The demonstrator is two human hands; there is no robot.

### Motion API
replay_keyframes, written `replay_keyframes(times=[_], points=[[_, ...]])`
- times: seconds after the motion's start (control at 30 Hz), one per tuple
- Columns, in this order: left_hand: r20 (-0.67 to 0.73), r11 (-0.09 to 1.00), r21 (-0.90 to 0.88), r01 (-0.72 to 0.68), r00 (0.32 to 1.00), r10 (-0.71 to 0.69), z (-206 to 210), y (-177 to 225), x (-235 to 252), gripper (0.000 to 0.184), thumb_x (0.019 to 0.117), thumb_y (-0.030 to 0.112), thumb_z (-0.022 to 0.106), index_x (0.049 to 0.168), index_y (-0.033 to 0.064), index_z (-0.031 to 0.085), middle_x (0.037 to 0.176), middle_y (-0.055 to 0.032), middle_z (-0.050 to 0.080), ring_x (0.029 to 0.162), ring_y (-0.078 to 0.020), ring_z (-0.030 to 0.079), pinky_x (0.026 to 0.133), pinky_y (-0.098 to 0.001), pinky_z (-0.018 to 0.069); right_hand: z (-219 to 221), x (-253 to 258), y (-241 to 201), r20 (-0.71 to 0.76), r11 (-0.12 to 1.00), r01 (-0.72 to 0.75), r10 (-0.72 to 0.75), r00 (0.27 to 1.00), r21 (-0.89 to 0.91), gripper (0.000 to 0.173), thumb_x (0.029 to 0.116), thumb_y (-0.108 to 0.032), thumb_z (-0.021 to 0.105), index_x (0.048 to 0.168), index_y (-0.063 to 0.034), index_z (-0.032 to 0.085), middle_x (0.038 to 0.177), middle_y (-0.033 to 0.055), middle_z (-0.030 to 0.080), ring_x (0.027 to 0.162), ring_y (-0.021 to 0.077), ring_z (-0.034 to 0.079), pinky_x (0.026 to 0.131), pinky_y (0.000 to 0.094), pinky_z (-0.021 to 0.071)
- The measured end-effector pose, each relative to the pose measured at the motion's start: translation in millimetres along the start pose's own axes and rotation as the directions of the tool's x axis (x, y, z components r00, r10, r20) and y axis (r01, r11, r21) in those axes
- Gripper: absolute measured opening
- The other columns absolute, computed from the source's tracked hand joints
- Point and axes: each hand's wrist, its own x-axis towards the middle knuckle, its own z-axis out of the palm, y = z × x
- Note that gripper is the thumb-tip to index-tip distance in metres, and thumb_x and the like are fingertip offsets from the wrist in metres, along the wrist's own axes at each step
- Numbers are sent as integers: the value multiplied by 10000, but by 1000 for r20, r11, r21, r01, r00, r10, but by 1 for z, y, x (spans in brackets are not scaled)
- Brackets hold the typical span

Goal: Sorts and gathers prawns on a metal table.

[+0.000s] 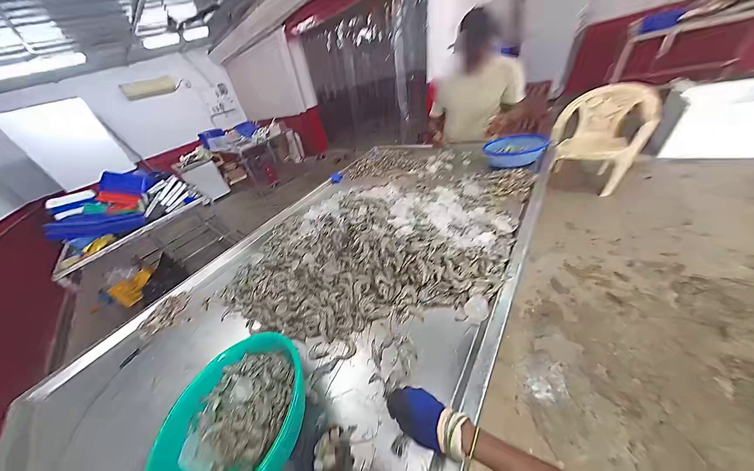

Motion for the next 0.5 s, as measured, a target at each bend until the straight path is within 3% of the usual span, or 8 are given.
replay_keyframes(times=[0.03, 0.1, 0.2, 0.3, 0.37, 0.47, 0.5], points=[[-3, 997, -54, 62, 998, -62, -4, 12, -7, 594, 903, 126, 780, 1409, -64, 535, 1418, -260, 567, 1350, -323, 530, 1171, -434, 380, 3, -2, 2, 43, 1000, -28, 27, 999, 5, 388, 981, -259, 657, 1310, -54, 666, 1351, 264, 619, 1251, 487, 582, 1009, 696, 459], [-67, 985, -171, 11, 997, -23, -1, 16, -7, 556, 859, 56, 794, 1349, -87, 573, 1322, -250, 629, 1254, -270, 599, 1113, -375, 449, -2, 1, 8, -49, 999, -41, 42, 998, 18, 457, 946, -300, 701, 1354, -100, 658, 1396, 249, 596, 1297, 481, 548, 1046, 682, 436], [-94, 950, -287, -124, 990, 101, 12, 5, 3, 498, 829, 19, 801, 1276, -100, 617, 1223, -227, 676, 1147, -217, 650, 1048, -341, 503, -14, 1, 18, -162, 987, 45, -20, 987, 152, 358, 1034, -213, 586, 1357, -76, 655, 1393, 232, 607, 1298, 417, 578, 1080, 588, 457], [-122, 900, -404, -162, 985, 122, 12, -8, 2, 521, 803, -24, 790, 1278, -116, 598, 1197, -213, 672, 1077, -161, 663, 982, -298, 540, -15, 1, 18, -42, 980, 112, -106, 993, 167, 334, 1067, -210, 523, 1316, -53, 682, 1356, 216, 640, 1274, 369, 610, 1097, 545, 458], [-157, 891, -439, -116, 986, 51, 2, -11, -8, 557, 800, -51, 793, 1304, -125, 570, 1205, -209, 671, 1082, -132, 661, 981, -268, 538, -13, 15, 17, 49, 991, 102, -106, 993, 86, 311, 1056, -253, 536, 1216, -61, 721, 1274, 215, 670, 1205, 381, 638, 1028, 588, 482], [-58, 931, -324, 165, 979, -194, -29, 14, -29, 623, 867, -37, 751, 1426, -114, 488, 1418, -244, 573, 1312, -221, 568, 1140, -325, 413, -12, 44, -10, 71, 987, 161, -162, 984, 26, 302, 1048, -265, 544, 1191, -81, 736, 1243, 199, 694, 1193, 384, 650, 1016, 616, 489], [-65, 926, -322, 199, 971, -232, -32, 19, -30, 598, 864, -48, 754, 1405, -115, 508, 1402, -237, 584, 1289, -210, 578, 1124, -314, 426, -14, 55, -26, 61, 979, 199, -201, 978, 31, 303, 1049, -256, 540, 1204, -88, 739, 1243, 192, 697, 1195, 377, 651, 1021, 611, 488]])
